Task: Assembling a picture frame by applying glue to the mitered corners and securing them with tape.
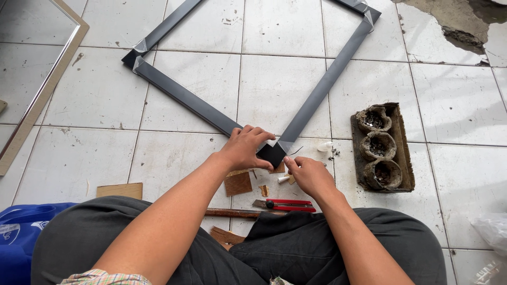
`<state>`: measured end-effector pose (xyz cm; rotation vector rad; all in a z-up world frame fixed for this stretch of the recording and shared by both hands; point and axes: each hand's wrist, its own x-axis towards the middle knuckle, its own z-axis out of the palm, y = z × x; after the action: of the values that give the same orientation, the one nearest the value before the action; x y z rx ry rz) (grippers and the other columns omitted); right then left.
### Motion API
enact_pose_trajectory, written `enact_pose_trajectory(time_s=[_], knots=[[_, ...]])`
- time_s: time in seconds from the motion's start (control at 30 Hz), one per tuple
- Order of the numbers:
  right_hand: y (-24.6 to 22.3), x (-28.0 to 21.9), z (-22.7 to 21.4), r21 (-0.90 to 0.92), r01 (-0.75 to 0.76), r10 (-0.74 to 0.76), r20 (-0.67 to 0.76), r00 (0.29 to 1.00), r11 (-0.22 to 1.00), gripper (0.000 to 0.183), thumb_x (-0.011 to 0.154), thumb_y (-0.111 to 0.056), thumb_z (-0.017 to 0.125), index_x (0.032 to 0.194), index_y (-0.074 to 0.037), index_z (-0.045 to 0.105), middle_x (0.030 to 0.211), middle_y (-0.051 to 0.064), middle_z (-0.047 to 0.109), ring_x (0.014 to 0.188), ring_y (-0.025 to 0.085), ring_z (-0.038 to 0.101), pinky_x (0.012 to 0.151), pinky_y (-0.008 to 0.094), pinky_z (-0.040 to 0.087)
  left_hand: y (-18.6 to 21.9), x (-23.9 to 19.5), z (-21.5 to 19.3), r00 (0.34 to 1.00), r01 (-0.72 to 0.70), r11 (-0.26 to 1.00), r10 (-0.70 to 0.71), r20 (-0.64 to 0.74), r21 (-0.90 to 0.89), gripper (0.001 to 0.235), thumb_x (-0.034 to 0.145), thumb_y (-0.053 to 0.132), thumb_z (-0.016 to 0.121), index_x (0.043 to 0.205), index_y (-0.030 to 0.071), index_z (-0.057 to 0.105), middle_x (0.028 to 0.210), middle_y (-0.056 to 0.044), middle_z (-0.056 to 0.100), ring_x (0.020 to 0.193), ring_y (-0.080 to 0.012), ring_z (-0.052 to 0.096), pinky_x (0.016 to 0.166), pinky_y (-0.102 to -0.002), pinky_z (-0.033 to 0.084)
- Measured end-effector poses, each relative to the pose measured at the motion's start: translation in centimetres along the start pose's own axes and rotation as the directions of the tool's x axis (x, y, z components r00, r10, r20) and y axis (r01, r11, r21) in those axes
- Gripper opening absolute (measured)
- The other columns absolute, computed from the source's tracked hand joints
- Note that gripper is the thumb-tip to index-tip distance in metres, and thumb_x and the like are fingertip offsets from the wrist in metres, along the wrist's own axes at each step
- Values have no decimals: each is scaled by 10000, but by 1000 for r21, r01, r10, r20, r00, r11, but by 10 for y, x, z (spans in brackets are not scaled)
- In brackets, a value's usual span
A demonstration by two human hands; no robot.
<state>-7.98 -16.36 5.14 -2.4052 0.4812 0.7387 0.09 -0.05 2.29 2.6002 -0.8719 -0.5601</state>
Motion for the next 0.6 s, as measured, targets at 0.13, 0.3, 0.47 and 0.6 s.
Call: enact_pose_trajectory(time_s=[0.13, 0.3, 0.47, 0.6], knots=[[1, -1, 1, 6, 0, 0, -12, 1000, 1000, 475, 879, -437, 347, 901, -99, 679, 837, 188, 652, 968, 374, 580, 785, 445, 448, -11, 4, 0, 986, 34, 977, -67, -153, -209, 134, 820, 325, 588, 928, 245, 593, 1030, 44, 556, 1108, -177, 471, 895, -374, 395], [3, 0, 0, 13, 23, -23, -10, 1000, 1000, 459, 869, -415, 377, 886, -75, 684, 827, 196, 656, 932, 380, 592, 739, 439, 459, -20, 6, -5, 897, 118, 877, -295, -329, -465, 552, 926, 546, 233, 553, 189, 428, 424, 12, 406, 474, -162, 438, 540, -333, 441], [4, -6, 0, 8, 25, -25, 1, 1000, 1000, 409, 871, -365, 413, 870, -57, 682, 810, 199, 651, 902, 371, 603, 726, 426, 469, -16, 5, -6, 914, 87, 916, -230, -334, -392, 511, 914, 499, 313, 562, 154, 447, 446, -19, 423, 508, -197, 463, 542, -345, 432], [14, 6, 7, -31, 41, -41, 17, 999, 999, 385, 857, -372, 449, 820, -66, 680, 760, 172, 648, 860, 353, 616, 689, 401, 477, -1, -4, -4, 978, -16, 1000, 16, -207, -1, 303, 735, 437, 642, 919, 205, 579, 956, -17, 569, 1016, -228, 493, 906, -426, 394]])
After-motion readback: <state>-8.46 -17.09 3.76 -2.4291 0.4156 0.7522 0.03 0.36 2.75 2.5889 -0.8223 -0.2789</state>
